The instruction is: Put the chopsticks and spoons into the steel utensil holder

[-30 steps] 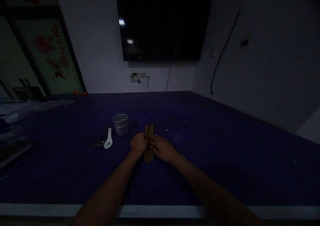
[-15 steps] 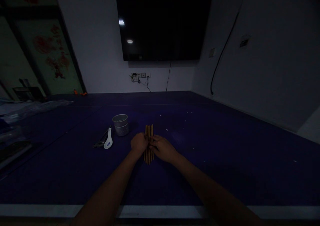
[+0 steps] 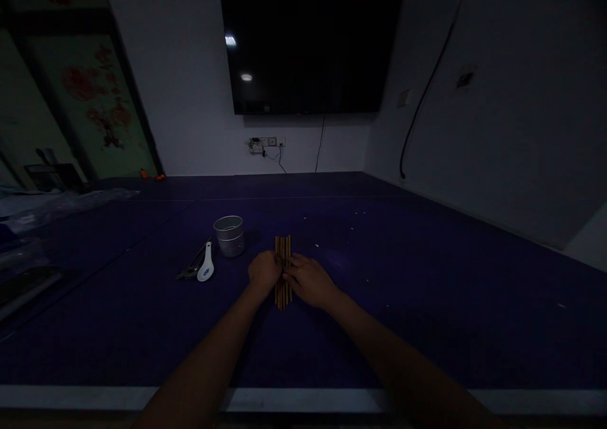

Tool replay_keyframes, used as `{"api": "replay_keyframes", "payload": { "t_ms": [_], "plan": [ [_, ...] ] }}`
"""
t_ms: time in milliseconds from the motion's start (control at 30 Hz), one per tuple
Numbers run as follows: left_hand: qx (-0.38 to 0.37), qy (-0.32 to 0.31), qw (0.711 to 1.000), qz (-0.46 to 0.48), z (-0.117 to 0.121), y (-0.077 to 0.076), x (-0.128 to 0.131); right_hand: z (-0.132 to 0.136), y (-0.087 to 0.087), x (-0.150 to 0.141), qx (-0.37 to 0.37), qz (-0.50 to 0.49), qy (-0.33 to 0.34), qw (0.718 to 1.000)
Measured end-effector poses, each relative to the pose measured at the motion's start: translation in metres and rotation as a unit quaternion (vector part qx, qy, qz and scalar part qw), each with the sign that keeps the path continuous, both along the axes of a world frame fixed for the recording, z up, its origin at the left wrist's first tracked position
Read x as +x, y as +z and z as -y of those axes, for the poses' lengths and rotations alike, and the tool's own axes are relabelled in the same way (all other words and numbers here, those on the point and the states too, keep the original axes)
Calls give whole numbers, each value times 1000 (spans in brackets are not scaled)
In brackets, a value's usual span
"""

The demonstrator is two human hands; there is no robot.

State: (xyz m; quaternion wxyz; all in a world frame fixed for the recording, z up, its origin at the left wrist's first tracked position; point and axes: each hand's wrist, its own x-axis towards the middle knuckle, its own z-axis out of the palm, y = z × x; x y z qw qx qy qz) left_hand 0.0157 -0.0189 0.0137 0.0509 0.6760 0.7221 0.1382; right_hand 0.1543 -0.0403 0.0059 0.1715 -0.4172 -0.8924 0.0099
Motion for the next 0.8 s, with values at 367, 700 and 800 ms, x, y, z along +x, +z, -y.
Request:
{"api": "replay_keyframes", "payload": {
  "t_ms": [367,700,800],
  "plan": [
    [-2,-1,1000,-2,-1,1,0,1,1,-2,-1,18,-28,999],
    [9,-5,1000,9,0,1,-1,0,3,-2,-8,30,-39,999],
    [7,-4,1000,12,-1,1,-1,0,2,-2,-7,31,-33,999]
  ]
}}
